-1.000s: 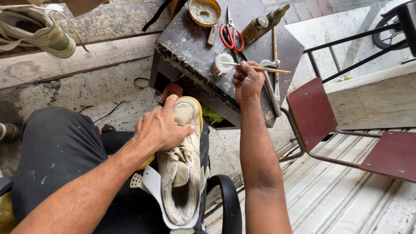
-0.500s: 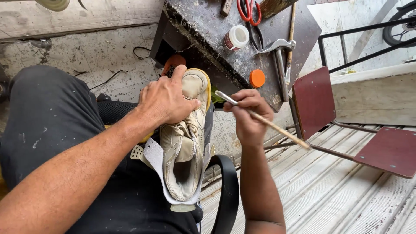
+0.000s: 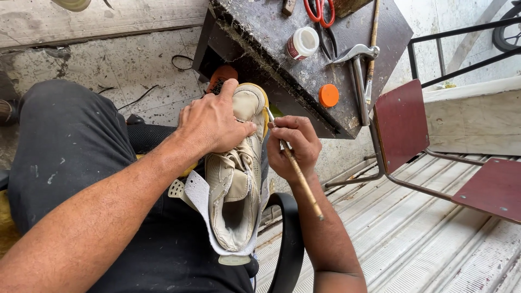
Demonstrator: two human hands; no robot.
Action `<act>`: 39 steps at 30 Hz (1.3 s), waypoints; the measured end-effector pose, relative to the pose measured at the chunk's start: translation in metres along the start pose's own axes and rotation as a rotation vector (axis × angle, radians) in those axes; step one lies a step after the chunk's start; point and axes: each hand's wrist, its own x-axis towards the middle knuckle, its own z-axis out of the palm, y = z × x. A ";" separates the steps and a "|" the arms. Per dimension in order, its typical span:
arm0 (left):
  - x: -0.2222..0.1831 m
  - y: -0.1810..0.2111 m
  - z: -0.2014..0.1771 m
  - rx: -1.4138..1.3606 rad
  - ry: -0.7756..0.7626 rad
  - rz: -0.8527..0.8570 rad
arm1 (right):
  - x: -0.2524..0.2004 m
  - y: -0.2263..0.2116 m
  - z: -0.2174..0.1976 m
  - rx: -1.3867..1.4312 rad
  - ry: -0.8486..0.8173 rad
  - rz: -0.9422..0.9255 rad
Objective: Apply adhesive to the sole of a sneaker using a small brush
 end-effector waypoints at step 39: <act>-0.004 0.007 0.003 0.031 0.049 0.042 | -0.015 0.001 -0.004 -0.149 0.036 -0.093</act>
